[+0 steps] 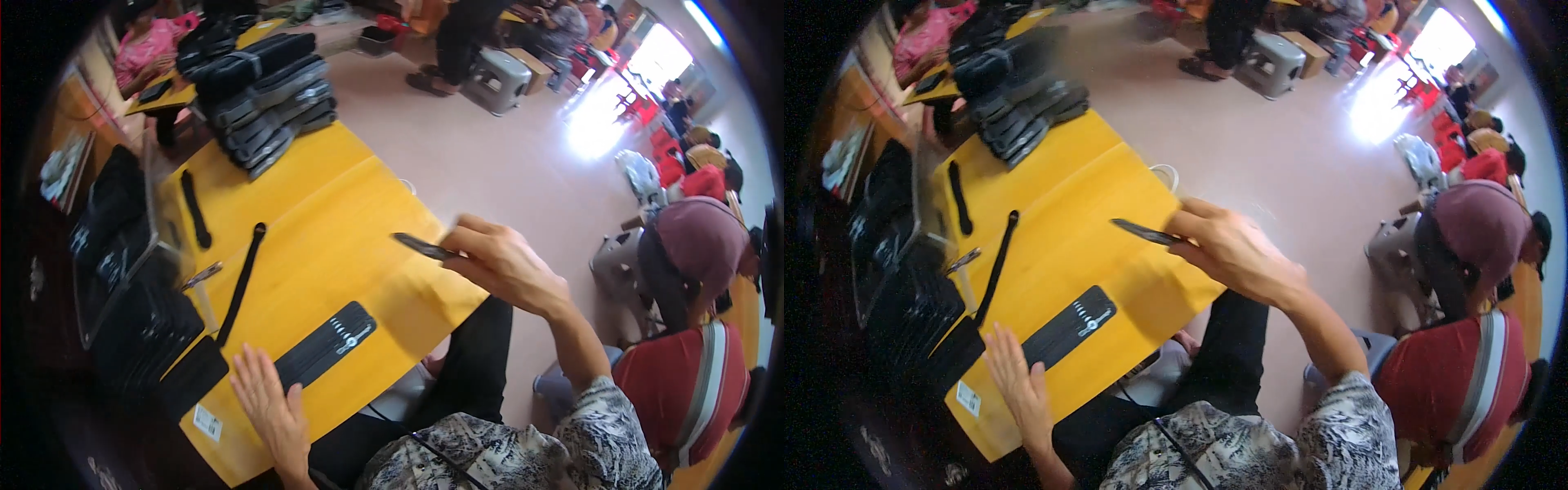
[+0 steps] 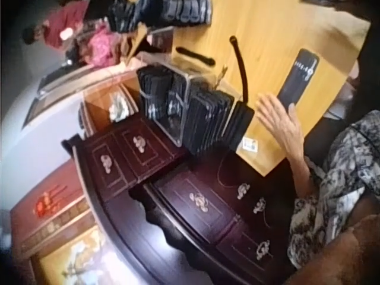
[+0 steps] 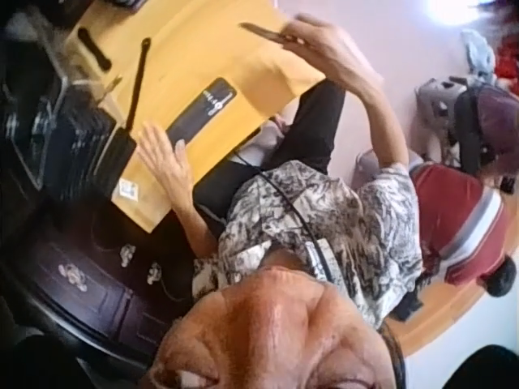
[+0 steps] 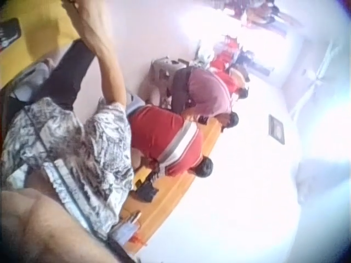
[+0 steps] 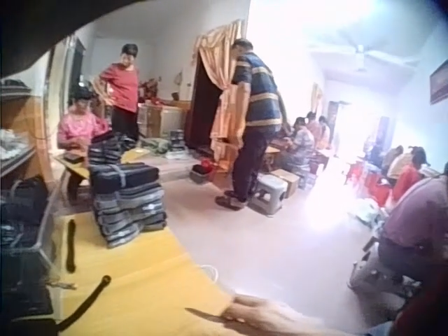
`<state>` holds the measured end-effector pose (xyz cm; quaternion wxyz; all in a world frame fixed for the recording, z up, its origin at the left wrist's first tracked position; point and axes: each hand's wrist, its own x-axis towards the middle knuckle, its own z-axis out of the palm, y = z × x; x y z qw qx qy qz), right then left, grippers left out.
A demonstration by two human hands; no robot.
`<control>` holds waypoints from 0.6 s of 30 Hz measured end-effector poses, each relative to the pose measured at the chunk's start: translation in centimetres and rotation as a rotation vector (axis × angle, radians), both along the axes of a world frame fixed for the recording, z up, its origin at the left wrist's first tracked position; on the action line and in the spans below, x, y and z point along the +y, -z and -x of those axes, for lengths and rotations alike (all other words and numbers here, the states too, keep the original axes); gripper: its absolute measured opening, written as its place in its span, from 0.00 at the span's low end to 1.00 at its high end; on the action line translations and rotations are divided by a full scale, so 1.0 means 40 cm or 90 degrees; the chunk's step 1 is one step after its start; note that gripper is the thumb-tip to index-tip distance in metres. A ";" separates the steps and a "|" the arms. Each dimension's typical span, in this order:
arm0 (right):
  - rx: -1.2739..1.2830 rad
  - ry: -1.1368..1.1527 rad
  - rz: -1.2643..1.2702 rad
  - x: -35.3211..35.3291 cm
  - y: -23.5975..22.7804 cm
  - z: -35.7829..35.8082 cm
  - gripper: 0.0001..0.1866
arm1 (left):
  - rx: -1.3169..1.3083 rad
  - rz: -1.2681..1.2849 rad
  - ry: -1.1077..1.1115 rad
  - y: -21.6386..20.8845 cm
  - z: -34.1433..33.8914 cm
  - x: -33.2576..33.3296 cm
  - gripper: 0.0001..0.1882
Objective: Organizing and bundling black textile straps in a manufacturing setting.
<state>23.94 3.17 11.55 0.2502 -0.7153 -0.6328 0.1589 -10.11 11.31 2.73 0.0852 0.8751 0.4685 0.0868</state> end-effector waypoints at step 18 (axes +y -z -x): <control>0.908 0.149 -0.078 -0.066 0.105 0.213 0.09 | -0.689 0.530 0.132 -0.035 -0.078 -0.127 0.34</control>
